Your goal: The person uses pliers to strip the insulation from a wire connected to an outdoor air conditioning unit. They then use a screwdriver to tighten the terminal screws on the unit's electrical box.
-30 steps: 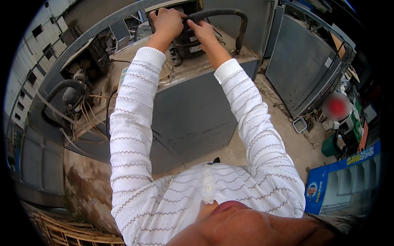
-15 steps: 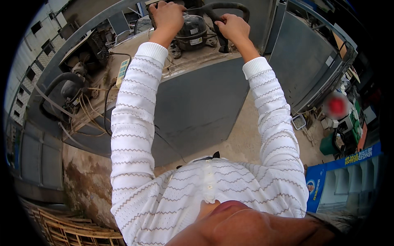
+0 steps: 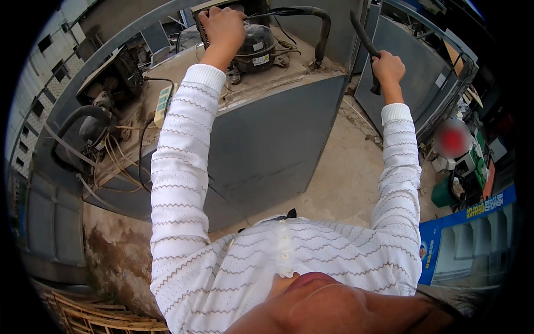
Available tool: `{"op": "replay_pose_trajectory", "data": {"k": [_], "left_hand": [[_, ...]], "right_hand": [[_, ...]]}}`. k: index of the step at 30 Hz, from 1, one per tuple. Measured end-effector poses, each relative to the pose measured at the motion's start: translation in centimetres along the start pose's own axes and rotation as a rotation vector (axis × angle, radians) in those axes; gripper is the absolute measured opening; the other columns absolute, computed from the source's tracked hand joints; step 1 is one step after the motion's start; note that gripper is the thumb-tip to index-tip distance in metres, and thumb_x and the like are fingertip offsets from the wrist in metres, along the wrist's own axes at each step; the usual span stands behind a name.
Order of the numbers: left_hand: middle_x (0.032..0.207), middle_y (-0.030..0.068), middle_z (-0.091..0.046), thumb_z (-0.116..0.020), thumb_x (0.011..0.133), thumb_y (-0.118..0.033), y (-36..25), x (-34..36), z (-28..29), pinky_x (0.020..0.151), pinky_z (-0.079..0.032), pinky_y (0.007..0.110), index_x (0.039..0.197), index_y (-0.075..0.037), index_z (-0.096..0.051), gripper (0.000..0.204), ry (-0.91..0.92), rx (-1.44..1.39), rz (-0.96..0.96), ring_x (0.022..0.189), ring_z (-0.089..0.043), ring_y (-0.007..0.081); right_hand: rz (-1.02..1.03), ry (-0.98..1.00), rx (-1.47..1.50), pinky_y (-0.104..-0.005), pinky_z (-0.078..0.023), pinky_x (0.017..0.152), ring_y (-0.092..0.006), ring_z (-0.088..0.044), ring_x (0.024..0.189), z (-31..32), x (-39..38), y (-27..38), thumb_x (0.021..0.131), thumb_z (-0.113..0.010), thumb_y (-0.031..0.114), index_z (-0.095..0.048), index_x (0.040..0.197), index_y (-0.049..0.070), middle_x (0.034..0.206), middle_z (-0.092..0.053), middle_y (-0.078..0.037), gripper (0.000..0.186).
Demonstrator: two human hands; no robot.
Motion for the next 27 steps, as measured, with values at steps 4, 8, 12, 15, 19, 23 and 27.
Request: {"op": "replay_pose_trajectory", "data": {"k": [4,8,12,15,19,23,27], "left_hand": [[0.101,0.0025,-0.070,-0.060,0.084,-0.018,-0.7,0.3,0.0,0.097,-0.030,0.053,0.101,-0.028,-0.077,0.026,0.067,0.027,0.010,0.108,-0.057,0.0265],[0.105,0.0038,-0.070,-0.063,0.085,-0.021,-1.9,1.6,0.6,0.100,-0.028,0.059,0.104,-0.025,-0.075,0.023,0.197,0.118,0.007,0.112,-0.056,0.0280],[0.106,-0.0011,-0.069,-0.070,0.084,-0.030,-5.4,2.2,0.2,0.099,-0.031,0.060,0.108,-0.026,-0.072,0.024,-0.119,-0.117,-0.122,0.112,-0.057,0.0256],[0.102,-0.0009,-0.070,-0.068,0.085,-0.028,-7.8,2.7,-0.5,0.103,-0.026,0.062,0.105,-0.025,-0.073,0.021,-0.202,-0.189,-0.230,0.112,-0.057,0.0265],[0.105,-0.0039,-0.070,-0.068,0.086,-0.031,-8.6,3.6,-0.9,0.100,-0.030,0.059,0.105,-0.029,-0.073,0.020,-0.183,-0.089,-0.258,0.112,-0.058,0.0224],[0.083,0.0059,-0.069,-0.061,0.078,-0.017,-9.9,4.3,2.8,0.092,-0.041,0.050,0.081,-0.015,-0.073,0.013,-0.161,-0.355,-0.230,0.092,-0.061,0.0263],[0.104,-0.0030,-0.070,-0.068,0.084,-0.036,-8.9,7.1,-1.9,0.095,-0.034,0.056,0.105,-0.028,-0.073,0.022,0.164,-0.140,-0.224,0.112,-0.059,0.0232]], "right_hand": [[-0.290,0.170,0.019,-0.0461,-0.052,0.081,-0.0328,-0.068,0.096,-3.4,-5.0,-13.2,0.085,-0.068,0.040,-0.073,0.105,0.016,0.097,-0.073,-0.012,0.032],[-0.399,0.473,0.025,-0.0444,-0.052,0.082,-0.0323,-0.068,0.098,-6.9,-11.8,-20.7,0.082,-0.070,0.044,-0.073,0.103,0.013,0.100,-0.072,-0.013,0.037],[-0.363,0.491,0.327,-0.0393,-0.051,0.075,-0.0305,-0.069,0.086,-10.2,-14.7,-21.7,0.080,-0.073,0.045,-0.072,0.095,0.004,0.088,-0.071,-0.016,0.044],[-0.294,0.616,0.360,-0.0387,-0.051,0.072,-0.0293,-0.068,0.081,-11.6,-14.6,-18.2,0.080,-0.074,0.046,-0.071,0.089,0.002,0.084,-0.070,-0.015,0.045],[-0.230,0.553,0.320,-0.0372,-0.052,0.078,-0.0275,-0.069,0.088,-10.7,-14.2,-13.3,0.081,-0.074,0.045,-0.072,0.101,0.005,0.092,-0.073,-0.013,0.045],[-0.163,0.367,0.526,-0.0383,-0.052,0.083,-0.0261,-0.068,0.097,-7.5,-10.2,-5.2,0.085,-0.070,0.041,-0.072,0.108,0.012,0.101,-0.073,-0.007,0.037],[-0.002,0.287,0.935,-0.0337,-0.052,0.082,-0.0215,-0.069,0.091,-4.4,-5.0,5.5,0.088,-0.068,0.034,-0.073,0.105,0.008,0.096,-0.074,-0.007,0.031]]}}
Point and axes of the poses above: each hand's wrist, its own x-axis towards the middle knuckle, its own z-axis out of the back of the hand, y = z × x, the point moved 6 cm from there along x, towards the middle knuckle
